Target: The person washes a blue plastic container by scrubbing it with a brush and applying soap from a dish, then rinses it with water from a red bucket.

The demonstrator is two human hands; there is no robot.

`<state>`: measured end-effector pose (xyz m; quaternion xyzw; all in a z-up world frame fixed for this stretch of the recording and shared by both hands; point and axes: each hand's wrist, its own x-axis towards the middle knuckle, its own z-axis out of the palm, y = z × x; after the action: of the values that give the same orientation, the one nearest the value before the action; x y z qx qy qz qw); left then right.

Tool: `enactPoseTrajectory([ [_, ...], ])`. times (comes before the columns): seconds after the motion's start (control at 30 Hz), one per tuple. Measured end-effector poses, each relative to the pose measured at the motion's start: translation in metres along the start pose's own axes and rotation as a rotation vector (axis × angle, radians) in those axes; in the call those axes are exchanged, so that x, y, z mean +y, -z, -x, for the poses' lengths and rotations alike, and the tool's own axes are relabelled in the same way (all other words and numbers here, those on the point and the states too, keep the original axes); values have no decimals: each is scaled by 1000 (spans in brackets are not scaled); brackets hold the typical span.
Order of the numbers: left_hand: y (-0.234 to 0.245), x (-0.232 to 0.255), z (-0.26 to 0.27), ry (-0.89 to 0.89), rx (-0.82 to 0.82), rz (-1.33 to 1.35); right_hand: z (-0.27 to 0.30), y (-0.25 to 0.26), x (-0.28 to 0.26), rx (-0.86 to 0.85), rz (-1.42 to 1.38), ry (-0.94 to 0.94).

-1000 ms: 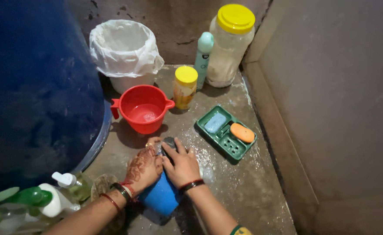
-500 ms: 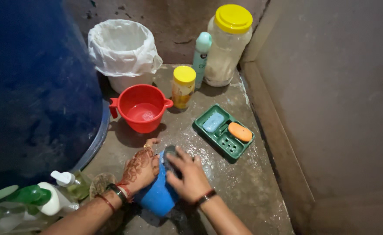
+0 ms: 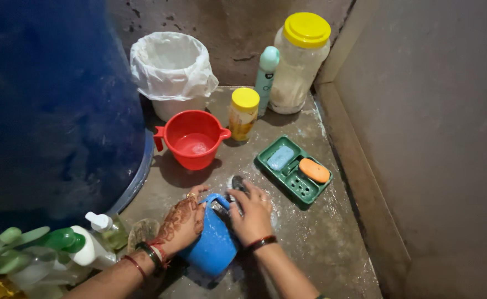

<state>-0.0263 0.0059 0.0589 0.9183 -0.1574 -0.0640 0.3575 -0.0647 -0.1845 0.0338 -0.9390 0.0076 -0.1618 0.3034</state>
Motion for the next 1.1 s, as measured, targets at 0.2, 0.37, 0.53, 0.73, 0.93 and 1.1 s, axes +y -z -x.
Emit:
enactPoseTrajectory([
  [0.2,-3,-8,-1,-37,10,-4,17,-16,-39,8,-216,33],
  [0.37,-3,-8,0,-11,-10,-36,12,-14,-39,-44,-232,4],
  [0.53,-2,-8,-1,-13,2,-26,10,-8,-39,-66,-239,64],
  [0.73,-6,-9,-2,-42,23,-27,4,-6,-38,-89,-231,65],
  [0.93,-8,-11,-1,-21,26,-51,1,-4,-43,-159,-184,28],
  [1.1,-17,-16,-13,-56,65,-121,-23,-1,-15,-236,189,-82],
])
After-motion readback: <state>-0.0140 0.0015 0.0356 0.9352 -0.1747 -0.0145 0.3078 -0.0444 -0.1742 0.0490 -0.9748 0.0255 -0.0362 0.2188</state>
